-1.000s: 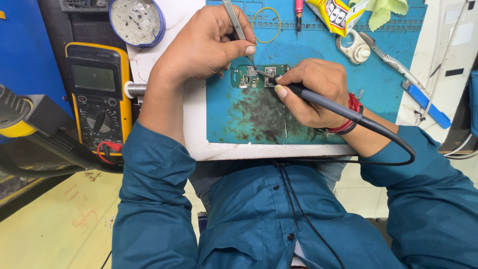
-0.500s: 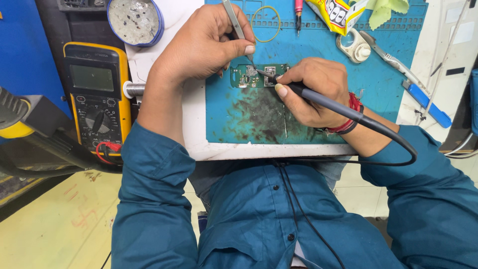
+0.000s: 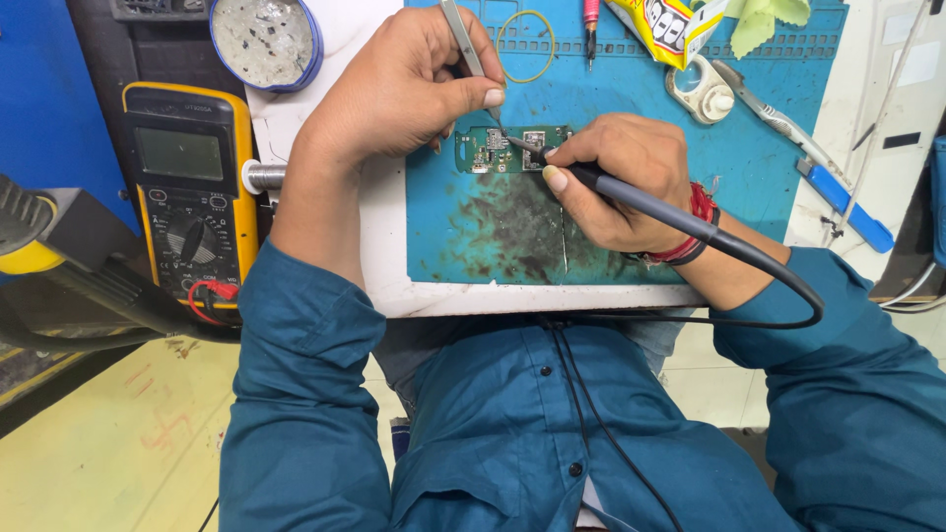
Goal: The person solders components onto a green circuit board at a workbench, holding the board steady with tweezers in one hand while applying a soldering iron with the other. They reposition the board and continue soldering different points, occasionally lifting the board to work on other sections.
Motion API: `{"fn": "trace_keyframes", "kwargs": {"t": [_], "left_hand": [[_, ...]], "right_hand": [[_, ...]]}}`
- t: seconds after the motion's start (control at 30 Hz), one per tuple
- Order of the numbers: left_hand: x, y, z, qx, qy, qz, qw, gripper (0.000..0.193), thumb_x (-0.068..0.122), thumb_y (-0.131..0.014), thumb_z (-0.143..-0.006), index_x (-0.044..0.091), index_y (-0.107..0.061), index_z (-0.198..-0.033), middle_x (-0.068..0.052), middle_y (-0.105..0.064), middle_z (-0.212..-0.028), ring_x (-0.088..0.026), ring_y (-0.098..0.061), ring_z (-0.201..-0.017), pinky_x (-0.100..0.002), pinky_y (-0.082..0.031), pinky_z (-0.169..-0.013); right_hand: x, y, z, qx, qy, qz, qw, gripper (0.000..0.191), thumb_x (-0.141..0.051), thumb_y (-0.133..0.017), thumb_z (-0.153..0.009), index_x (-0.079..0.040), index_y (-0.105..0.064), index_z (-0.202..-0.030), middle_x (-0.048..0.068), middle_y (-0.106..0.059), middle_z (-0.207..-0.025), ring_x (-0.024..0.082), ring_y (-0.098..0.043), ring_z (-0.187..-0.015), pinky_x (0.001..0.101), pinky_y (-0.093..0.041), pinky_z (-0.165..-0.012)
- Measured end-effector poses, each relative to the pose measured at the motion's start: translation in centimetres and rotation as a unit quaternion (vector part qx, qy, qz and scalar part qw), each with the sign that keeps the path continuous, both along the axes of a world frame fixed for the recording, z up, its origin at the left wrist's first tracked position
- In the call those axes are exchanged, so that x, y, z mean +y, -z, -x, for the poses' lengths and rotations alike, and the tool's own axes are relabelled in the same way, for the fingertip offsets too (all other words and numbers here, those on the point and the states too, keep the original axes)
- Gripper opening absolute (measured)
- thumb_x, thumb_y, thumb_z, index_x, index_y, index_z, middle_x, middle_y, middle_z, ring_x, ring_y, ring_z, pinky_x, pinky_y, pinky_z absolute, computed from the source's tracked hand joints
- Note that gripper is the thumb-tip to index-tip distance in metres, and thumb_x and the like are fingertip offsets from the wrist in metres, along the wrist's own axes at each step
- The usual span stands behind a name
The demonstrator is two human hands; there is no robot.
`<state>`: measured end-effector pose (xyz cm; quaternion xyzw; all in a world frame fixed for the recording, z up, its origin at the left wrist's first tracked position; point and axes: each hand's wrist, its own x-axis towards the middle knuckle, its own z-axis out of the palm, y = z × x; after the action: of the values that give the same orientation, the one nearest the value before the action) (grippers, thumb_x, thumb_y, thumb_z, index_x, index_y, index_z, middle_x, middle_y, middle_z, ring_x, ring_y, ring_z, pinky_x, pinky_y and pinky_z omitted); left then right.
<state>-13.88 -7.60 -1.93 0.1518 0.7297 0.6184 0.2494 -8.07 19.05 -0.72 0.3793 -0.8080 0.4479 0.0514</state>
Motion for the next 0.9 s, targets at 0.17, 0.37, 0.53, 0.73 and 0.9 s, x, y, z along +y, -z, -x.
{"fn": "trace_keyframes", "kwargs": {"t": [0.17, 0.37, 0.53, 0.73, 0.9], "left_hand": [[-0.09, 0.32, 0.01, 0.003, 0.003, 0.0, 1.0, 0.011, 0.008, -0.075, -0.096, 0.003, -0.067, -0.103, -0.001, -0.065, -0.075, -0.005, -0.057, -0.053, -0.023, -0.043, -0.043], [-0.08, 0.4, -0.03, -0.004, 0.001, -0.009, 1.0, 0.012, 0.008, -0.075, -0.097, 0.004, -0.067, -0.103, -0.001, -0.065, -0.075, -0.005, -0.057, -0.053, -0.023, -0.044, -0.044], [-0.05, 0.44, -0.11, 0.0, -0.001, -0.02, 1.0, 0.013, 0.008, -0.075, -0.097, 0.004, -0.066, -0.104, -0.001, -0.065, -0.077, -0.005, -0.057, -0.054, -0.023, -0.044, -0.045], [-0.09, 0.54, -0.14, -0.006, -0.002, -0.022, 1.0, 0.012, 0.007, -0.075, -0.097, 0.004, -0.065, -0.104, -0.001, -0.065, -0.076, -0.005, -0.056, -0.054, -0.023, -0.044, -0.045], [-0.16, 0.67, -0.09, -0.002, 0.004, -0.019, 1.0, 0.011, 0.007, -0.074, -0.098, 0.004, -0.065, -0.104, -0.001, -0.065, -0.076, -0.006, -0.057, -0.053, -0.023, -0.044, -0.045]], "right_hand": [[0.03, 0.1, 0.02, -0.001, -0.004, -0.002, 1.0, 0.013, -0.002, -0.077, -0.094, -0.001, -0.066, -0.099, 0.011, -0.068, -0.083, 0.025, -0.067, -0.071, 0.0343, -0.05, -0.064], [0.1, 0.05, 0.02, 0.008, -0.01, -0.005, 1.0, 0.013, -0.001, -0.077, -0.094, -0.001, -0.066, -0.099, 0.011, -0.069, -0.085, 0.026, -0.068, -0.073, 0.0339, -0.05, -0.064], [0.15, 0.13, -0.07, 0.01, -0.003, -0.001, 1.0, 0.012, 0.0, -0.076, -0.093, -0.001, -0.065, -0.098, 0.012, -0.07, -0.087, 0.027, -0.068, -0.073, 0.033, -0.051, -0.062], [0.09, 0.16, -0.11, 0.005, -0.006, 0.0, 1.0, 0.012, -0.001, -0.077, -0.094, -0.001, -0.066, -0.099, 0.011, -0.07, -0.087, 0.027, -0.068, -0.074, 0.0323, -0.051, -0.063], [0.03, 0.1, -0.11, 0.008, -0.003, -0.008, 1.0, 0.013, -0.001, -0.077, -0.093, -0.001, -0.066, -0.099, 0.012, -0.069, -0.086, 0.027, -0.068, -0.073, 0.0336, -0.051, -0.063]]}}
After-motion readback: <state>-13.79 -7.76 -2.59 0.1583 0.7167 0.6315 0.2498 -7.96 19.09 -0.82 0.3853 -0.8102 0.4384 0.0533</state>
